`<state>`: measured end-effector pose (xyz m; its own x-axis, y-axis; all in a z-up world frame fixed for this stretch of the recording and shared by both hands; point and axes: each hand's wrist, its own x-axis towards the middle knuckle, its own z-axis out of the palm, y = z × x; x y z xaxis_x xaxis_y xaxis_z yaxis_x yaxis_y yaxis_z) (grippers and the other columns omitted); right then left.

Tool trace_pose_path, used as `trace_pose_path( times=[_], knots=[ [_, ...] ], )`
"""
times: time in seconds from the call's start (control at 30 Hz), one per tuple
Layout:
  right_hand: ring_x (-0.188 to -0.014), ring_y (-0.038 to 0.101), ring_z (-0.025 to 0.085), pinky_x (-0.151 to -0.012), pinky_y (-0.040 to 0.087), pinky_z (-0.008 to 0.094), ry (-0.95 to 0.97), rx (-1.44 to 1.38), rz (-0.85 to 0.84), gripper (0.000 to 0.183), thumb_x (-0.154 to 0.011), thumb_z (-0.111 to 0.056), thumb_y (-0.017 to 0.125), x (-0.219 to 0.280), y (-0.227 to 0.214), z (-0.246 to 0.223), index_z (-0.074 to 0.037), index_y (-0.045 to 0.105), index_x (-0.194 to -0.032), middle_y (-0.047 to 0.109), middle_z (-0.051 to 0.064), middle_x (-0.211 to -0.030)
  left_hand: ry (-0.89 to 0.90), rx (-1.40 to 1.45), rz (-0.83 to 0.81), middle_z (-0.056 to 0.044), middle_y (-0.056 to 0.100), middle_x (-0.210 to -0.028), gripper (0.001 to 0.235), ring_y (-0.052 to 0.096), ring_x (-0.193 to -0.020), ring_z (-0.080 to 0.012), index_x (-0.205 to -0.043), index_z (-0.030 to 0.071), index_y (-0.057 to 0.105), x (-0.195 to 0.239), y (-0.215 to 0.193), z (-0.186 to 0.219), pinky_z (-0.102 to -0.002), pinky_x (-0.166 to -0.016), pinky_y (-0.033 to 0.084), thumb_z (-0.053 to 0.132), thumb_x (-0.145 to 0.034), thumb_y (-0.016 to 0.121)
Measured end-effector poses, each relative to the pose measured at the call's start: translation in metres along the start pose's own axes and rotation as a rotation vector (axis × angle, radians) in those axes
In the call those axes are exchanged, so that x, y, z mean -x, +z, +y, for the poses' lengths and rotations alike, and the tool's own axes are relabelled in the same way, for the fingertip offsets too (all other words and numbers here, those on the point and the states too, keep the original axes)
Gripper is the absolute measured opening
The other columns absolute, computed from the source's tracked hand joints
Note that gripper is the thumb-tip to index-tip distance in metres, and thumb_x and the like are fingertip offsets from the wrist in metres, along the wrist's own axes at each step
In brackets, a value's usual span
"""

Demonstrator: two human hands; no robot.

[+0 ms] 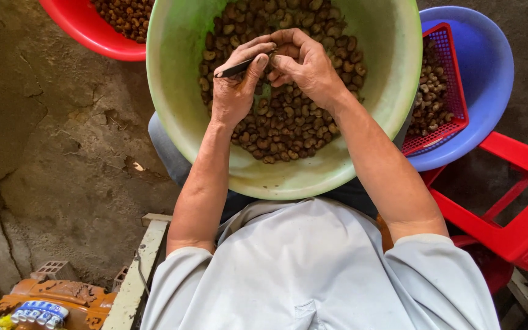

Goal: A person is sitting on a stool and using a small knife to scrape the skin off nuts in a large green bowl.

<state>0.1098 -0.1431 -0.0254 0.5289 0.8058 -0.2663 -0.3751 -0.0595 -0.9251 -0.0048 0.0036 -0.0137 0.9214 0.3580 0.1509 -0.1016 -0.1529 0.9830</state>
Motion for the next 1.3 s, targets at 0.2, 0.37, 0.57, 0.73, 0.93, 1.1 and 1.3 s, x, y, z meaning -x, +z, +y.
trace_pose_path(
  times=[0.2,0.37,0.57,0.73,0.93,1.1,1.3],
  knots=[
    [-0.084,0.072,0.014,-0.078,0.067,0.026,-0.003,0.037,0.006,0.030,-0.106,-0.012,0.058,0.001,0.001,-0.001,-0.006,0.052,-0.134,0.066,0.004,-0.103,-0.026,0.019,0.047,-0.014,0.068,-0.128,0.020,0.065,-0.124,-0.0248,-0.121,0.005,0.070,-0.001,0.001,-0.003,-0.036,-0.113,0.054,0.016,-0.107,0.062],
    [-0.083,0.070,0.013,-0.079,0.066,0.026,-0.055,0.078,-0.007,0.028,-0.108,-0.013,0.055,0.001,0.002,-0.002,-0.006,0.052,-0.135,0.065,0.006,-0.107,-0.034,0.095,0.038,-0.013,0.067,-0.130,0.020,0.061,-0.129,-0.0244,-0.121,0.007,0.071,0.000,0.001,0.000,-0.038,-0.117,0.051,0.018,-0.108,0.062],
    [-0.085,0.068,0.012,-0.078,0.066,0.026,-0.068,0.152,0.006,0.030,-0.106,-0.015,0.058,0.003,0.003,-0.001,-0.008,0.052,-0.134,0.062,0.003,-0.103,-0.016,0.051,0.064,-0.013,0.069,-0.127,0.019,0.066,-0.124,-0.0245,-0.122,0.005,0.070,0.001,0.000,-0.007,-0.035,-0.113,0.054,0.013,-0.106,0.063],
    [-0.084,0.069,0.012,-0.079,0.067,0.026,-0.076,0.159,0.027,0.028,-0.107,-0.016,0.062,0.001,0.004,0.001,-0.006,0.054,-0.131,0.064,0.004,-0.101,-0.003,0.067,0.055,-0.011,0.070,-0.127,0.020,0.066,-0.123,-0.0231,-0.123,0.006,0.070,0.000,-0.002,-0.004,-0.035,-0.111,0.056,0.015,-0.107,0.063],
    [-0.079,0.071,0.011,-0.073,0.064,0.022,-0.077,0.157,0.047,0.031,-0.106,-0.020,0.064,0.002,0.005,-0.005,-0.007,0.055,-0.134,0.068,0.004,-0.106,-0.067,0.169,0.051,-0.013,0.067,-0.131,0.022,0.060,-0.131,-0.0251,-0.118,0.008,0.072,-0.003,-0.002,0.003,-0.038,-0.117,0.052,0.025,-0.106,0.064],
    [-0.081,0.071,0.014,-0.072,0.066,0.026,-0.130,0.280,0.090,0.030,-0.106,-0.021,0.065,0.002,0.009,-0.008,-0.004,0.056,-0.129,0.069,0.006,-0.105,-0.120,0.268,0.148,-0.009,0.074,-0.122,0.023,0.070,-0.115,-0.0168,-0.120,0.006,0.073,-0.001,-0.001,-0.007,-0.029,-0.103,0.058,0.022,-0.104,0.067],
    [-0.090,0.069,0.016,-0.078,0.058,0.032,-0.274,0.600,0.164,0.028,-0.104,-0.021,0.073,0.003,0.010,-0.002,-0.007,0.062,-0.125,0.073,0.006,-0.109,-0.117,0.176,0.106,-0.008,0.074,-0.123,0.025,0.067,-0.123,-0.0198,-0.122,0.010,0.072,0.002,-0.002,-0.002,-0.034,-0.109,0.056,0.026,-0.105,0.064]
  ],
)
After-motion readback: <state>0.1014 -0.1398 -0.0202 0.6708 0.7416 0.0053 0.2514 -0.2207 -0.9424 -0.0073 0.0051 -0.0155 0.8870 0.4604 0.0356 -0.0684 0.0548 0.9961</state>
